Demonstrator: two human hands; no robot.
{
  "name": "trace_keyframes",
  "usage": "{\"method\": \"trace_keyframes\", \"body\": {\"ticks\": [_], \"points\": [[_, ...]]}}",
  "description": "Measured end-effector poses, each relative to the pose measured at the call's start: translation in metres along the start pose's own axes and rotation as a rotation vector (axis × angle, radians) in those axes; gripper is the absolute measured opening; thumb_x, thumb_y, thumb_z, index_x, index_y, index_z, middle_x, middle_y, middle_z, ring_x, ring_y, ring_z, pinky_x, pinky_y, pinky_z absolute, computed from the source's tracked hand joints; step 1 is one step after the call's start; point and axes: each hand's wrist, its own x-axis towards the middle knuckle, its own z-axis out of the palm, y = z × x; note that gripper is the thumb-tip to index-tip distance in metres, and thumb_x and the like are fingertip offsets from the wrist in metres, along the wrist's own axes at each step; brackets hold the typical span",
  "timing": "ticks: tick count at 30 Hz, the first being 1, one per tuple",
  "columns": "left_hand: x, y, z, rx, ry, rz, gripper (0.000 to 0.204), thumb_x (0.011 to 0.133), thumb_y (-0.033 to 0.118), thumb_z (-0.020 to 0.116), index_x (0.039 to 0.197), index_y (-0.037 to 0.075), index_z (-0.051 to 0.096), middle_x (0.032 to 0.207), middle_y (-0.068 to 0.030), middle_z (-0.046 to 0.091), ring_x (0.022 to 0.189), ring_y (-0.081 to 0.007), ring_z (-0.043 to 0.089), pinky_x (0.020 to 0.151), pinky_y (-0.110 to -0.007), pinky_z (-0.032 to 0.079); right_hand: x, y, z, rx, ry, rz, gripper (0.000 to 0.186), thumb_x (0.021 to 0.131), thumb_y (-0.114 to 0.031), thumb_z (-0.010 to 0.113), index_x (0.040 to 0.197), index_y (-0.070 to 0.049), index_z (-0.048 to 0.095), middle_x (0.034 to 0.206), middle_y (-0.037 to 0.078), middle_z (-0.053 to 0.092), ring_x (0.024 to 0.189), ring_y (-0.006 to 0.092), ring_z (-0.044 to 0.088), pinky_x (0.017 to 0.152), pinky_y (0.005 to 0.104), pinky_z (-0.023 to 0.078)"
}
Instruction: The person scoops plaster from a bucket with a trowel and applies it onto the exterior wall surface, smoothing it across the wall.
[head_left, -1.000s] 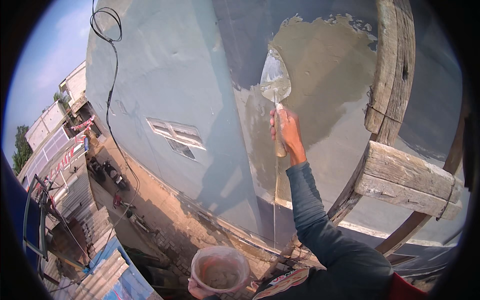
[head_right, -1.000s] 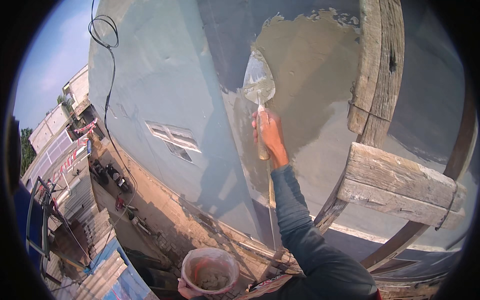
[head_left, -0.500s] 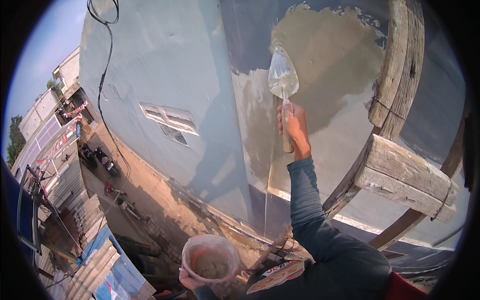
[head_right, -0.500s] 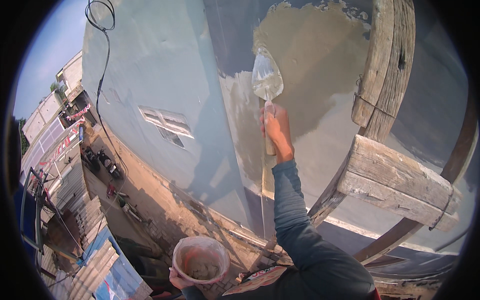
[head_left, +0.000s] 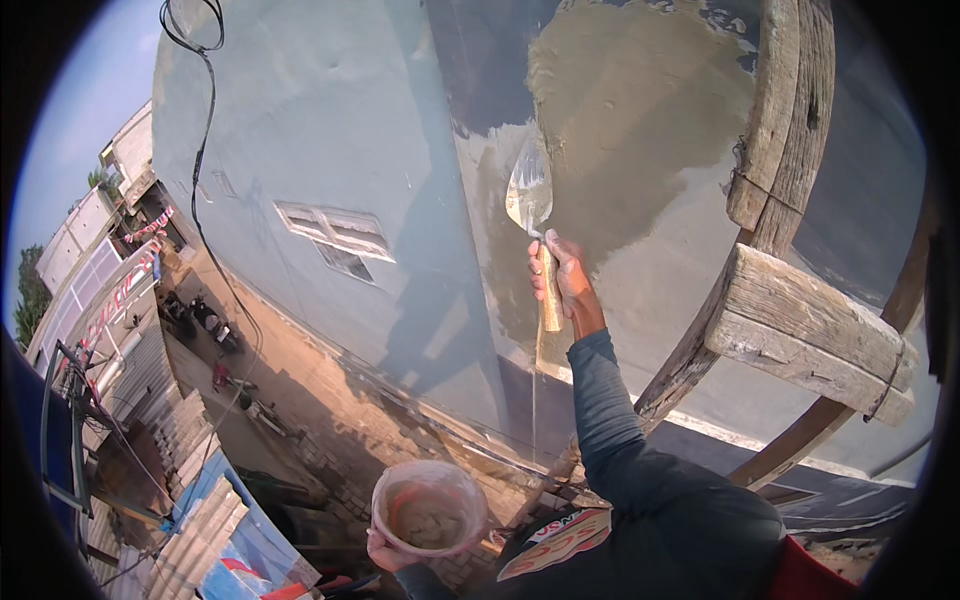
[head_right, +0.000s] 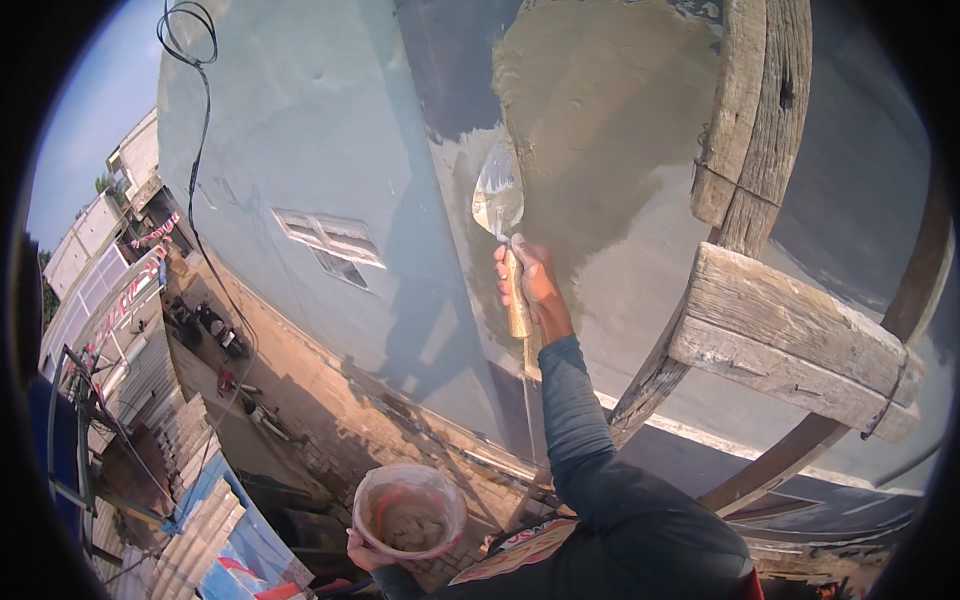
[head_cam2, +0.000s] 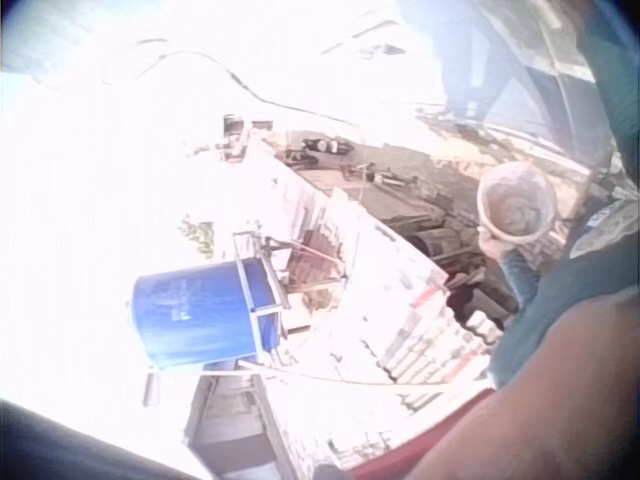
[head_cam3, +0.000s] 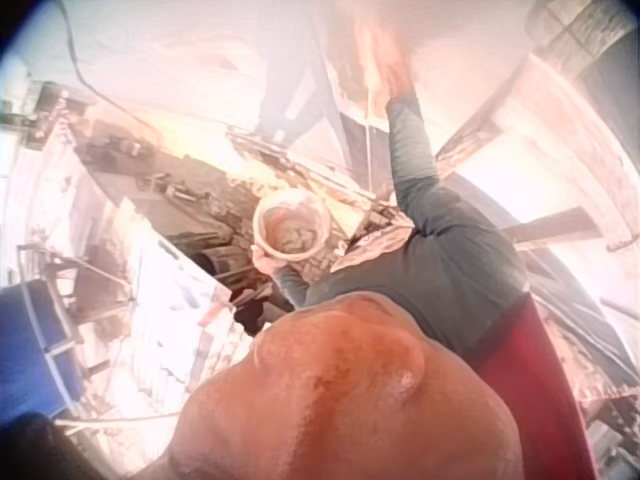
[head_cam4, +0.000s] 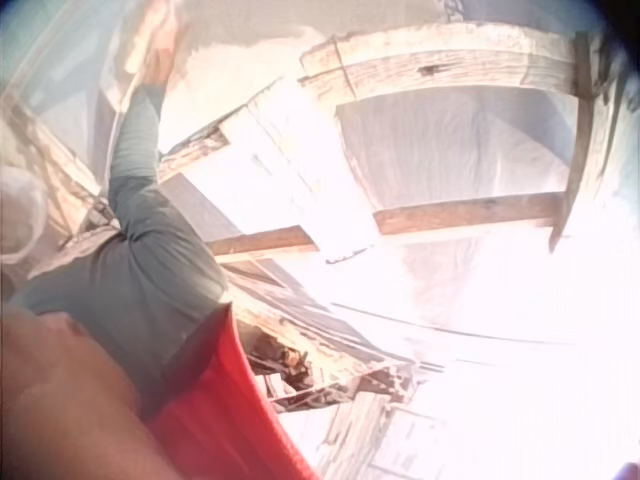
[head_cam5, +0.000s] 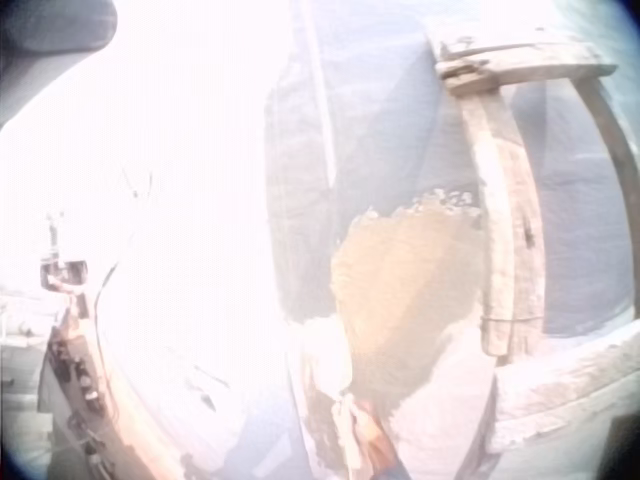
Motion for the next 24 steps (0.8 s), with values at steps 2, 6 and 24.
{"method": "trace_keyframes", "body": {"ticks": [2,6,24], "points": [[-0.009,0.012,0.017,-0.048,0.022,-0.034,0.048,0.089,0.029,0.041,0.115,-0.008,0.057,0.117,-0.0191,0.058,0.110,-0.0298,0.053,0.100,-0.043,0.038,-0.012,-0.003,0.000,0.075,-0.118,0.050,0.037,0.097,-0.039,0.043,0.086,-0.004,0.051,0.062,0.002,0.047,0.042,0.0107,0.044,0.036,0.0250,0.040],[-0.007,0.000,-0.004,-0.056,0.031,-0.010,0.051,0.088,0.034,0.045,0.113,-0.008,0.058,0.115,-0.0186,0.059,0.108,-0.0300,0.054,0.099,-0.043,0.038,-0.006,-0.009,0.021,-0.054,0.083,-0.107,0.036,0.098,-0.036,0.039,0.087,-0.004,0.052,0.063,0.001,0.048,0.045,0.0104,0.047,0.039,0.0257,0.041],[0.010,0.025,0.039,0.033,0.082,0.186,0.042,0.092,0.023,0.049,0.115,-0.012,0.056,0.111,-0.0195,0.061,0.102,-0.0283,0.059,0.093,-0.041,0.046,-0.104,0.038,0.038,-0.093,-0.486,0.336,0.030,0.096,-0.028,0.049,0.089,0.001,0.055,0.070,0.007,0.056,0.051,0.0097,0.053,0.043,0.0263,0.045]]}}
